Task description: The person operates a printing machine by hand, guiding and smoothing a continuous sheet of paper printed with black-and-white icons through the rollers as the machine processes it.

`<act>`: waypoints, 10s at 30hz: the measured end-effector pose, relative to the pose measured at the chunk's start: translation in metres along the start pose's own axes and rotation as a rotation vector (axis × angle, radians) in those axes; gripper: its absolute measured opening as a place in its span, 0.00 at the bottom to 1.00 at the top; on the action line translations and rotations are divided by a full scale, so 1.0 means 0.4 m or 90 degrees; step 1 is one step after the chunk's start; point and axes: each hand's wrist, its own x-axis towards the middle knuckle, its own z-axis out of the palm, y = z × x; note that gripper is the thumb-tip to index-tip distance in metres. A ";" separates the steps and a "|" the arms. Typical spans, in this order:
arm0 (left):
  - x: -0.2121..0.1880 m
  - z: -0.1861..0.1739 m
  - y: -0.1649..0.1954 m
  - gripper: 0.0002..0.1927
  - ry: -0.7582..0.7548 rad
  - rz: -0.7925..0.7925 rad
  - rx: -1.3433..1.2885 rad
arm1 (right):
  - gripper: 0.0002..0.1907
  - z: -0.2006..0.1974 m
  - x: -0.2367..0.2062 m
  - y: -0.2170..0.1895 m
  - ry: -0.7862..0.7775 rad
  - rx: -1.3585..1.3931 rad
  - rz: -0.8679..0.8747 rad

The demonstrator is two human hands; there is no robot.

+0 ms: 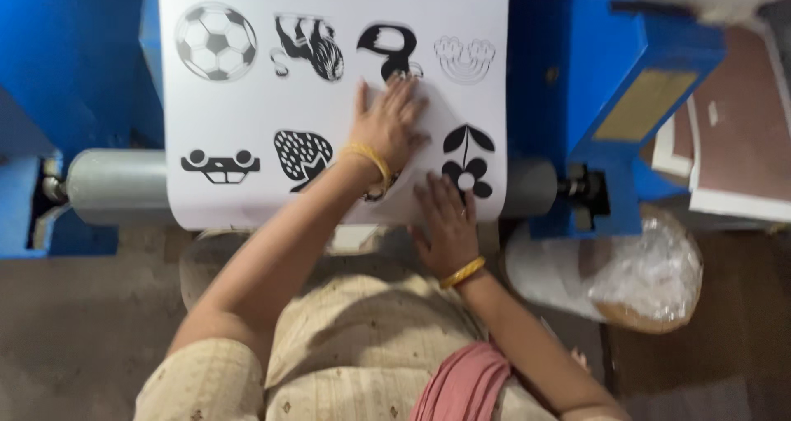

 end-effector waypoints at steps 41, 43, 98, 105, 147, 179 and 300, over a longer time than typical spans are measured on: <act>-0.760 0.059 -0.262 0.41 0.280 -0.330 -0.007 | 0.37 0.112 0.420 -0.376 -0.133 -0.040 -0.248; -0.783 0.051 -0.264 0.41 0.281 -0.344 0.002 | 0.38 0.103 0.454 -0.314 -0.118 -0.066 -0.179; -0.328 -0.121 -0.477 0.49 0.098 -0.415 0.119 | 0.47 0.068 0.215 0.036 0.038 -0.147 -0.021; -0.556 -0.008 -0.427 0.50 0.225 -0.374 0.140 | 0.50 0.067 0.434 -0.116 -0.079 -0.193 -0.055; -0.079 0.029 0.085 0.33 -0.019 0.055 -0.013 | 0.30 0.001 -0.077 0.002 0.054 -0.039 -0.091; -0.724 0.041 -0.298 0.31 0.342 -0.392 0.007 | 0.35 0.054 0.581 -0.239 -0.096 -0.086 -0.040; -0.670 0.056 -0.301 0.44 0.281 -0.366 0.070 | 0.49 0.131 0.218 -0.240 -0.008 -0.109 -0.289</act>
